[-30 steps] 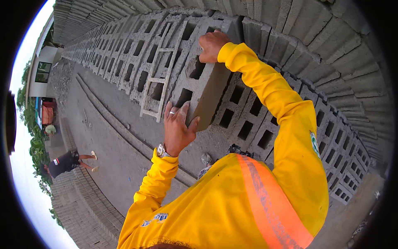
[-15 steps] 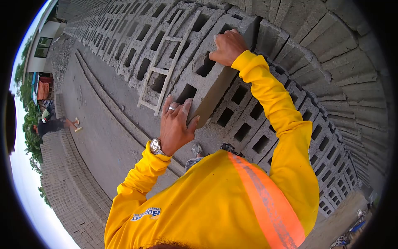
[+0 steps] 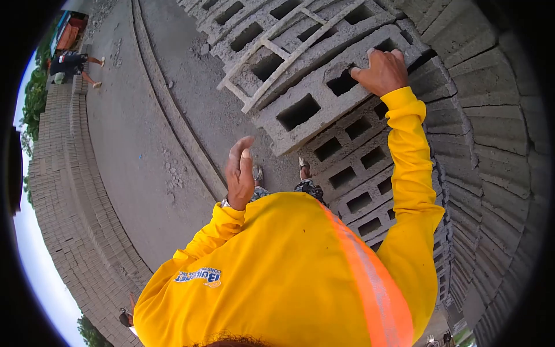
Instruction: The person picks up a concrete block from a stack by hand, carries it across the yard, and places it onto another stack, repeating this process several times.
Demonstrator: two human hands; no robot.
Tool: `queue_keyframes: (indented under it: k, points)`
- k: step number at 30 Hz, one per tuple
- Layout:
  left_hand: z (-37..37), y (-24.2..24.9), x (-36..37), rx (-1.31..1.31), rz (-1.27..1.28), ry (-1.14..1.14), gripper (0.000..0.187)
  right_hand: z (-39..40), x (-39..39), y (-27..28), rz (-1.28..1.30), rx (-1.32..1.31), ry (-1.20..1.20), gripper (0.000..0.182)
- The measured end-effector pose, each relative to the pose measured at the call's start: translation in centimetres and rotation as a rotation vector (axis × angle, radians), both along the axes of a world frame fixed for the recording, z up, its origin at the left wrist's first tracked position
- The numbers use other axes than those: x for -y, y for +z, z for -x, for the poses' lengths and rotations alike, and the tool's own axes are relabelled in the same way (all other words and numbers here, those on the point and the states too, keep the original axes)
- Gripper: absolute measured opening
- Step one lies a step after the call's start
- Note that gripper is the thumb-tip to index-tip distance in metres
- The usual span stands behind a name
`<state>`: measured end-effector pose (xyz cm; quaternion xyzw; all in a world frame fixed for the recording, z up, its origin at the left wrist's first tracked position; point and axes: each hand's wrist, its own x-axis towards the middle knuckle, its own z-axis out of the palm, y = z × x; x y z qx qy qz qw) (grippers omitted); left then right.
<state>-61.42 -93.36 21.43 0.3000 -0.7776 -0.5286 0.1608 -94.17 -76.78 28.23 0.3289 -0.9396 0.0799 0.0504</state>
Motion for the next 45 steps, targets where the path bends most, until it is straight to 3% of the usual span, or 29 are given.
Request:
queue_keyframes:
  k: [4,7,10,12,14,15,17,19,22,25,28,31,34,36,40,44,45]
  points:
    - [3.2,-4.5,-1.2,0.116,-0.856,0.274,0.063,0.1,0.0,-0.9,0.080,-0.050,0.007,0.043]
    - [7.1,-6.5,-3.1,-0.021,-1.081,0.478,0.065,0.4,-0.5,-1.1,0.153,-0.040,0.037,0.039]
    - [7.1,-9.2,-3.8,-0.255,-0.665,-0.030,0.053,1.2,-0.9,-2.1,0.220,-0.032,0.064,0.034]
    - [7.2,-9.4,-4.1,-0.334,-0.877,0.114,0.044,0.8,-1.0,-1.5,0.226,0.012,0.030,0.029]
    - [8.9,-6.7,-4.0,-0.401,-1.294,0.394,0.057,1.0,-0.8,-1.5,0.259,0.014,0.022,0.028]
    - [8.4,-9.6,-3.5,-0.436,-1.254,0.308,0.056,1.6,-0.9,-2.0,0.264,0.023,0.043,0.025]
    - [8.0,-8.3,-3.7,-0.365,-0.779,0.094,0.045,2.2,-0.9,-1.6,0.280,0.017,0.044,0.025]
    - [8.1,-6.4,-4.0,-0.291,-0.724,0.105,0.046,2.3,-1.2,-1.8,0.286,0.036,0.065,0.025]
    - [10.1,-4.1,-4.3,-0.213,-1.259,0.466,0.059,2.4,-1.3,-1.8,0.311,0.032,0.048,0.026]
    - [9.5,-6.4,-3.7,-0.173,-1.085,0.376,0.063,2.5,-1.2,-2.4,0.290,0.006,0.041,0.027]
    - [10.0,-5.7,-3.6,-0.094,-1.109,0.502,0.058,2.3,-1.2,-2.4,0.330,-0.013,0.026,0.028]
    - [10.2,-3.8,-4.3,-0.143,-1.105,0.483,0.057,2.3,-1.1,-2.3,0.337,-0.044,0.055,0.028]
    - [9.8,-5.1,-3.9,-0.142,-1.225,0.483,0.055,2.6,-1.5,-3.1,0.326,-0.054,0.068,0.028]
    - [10.0,-4.6,-4.2,-0.128,-1.171,0.457,0.056,2.6,-1.4,-2.8,0.330,-0.046,0.064,0.028]
    - [9.9,-5.3,-4.0,-0.123,-1.204,0.444,0.065,2.5,-1.2,-3.1,0.283,-0.135,0.071,0.042]
    - [9.4,-6.6,-2.5,0.093,-0.774,0.294,0.068,2.0,-1.3,-3.3,0.083,-0.305,0.025,0.055]
    - [8.7,-6.2,-1.7,0.147,-0.837,0.211,0.069,1.4,-1.5,-2.5,-0.009,-0.252,-0.008,0.057]
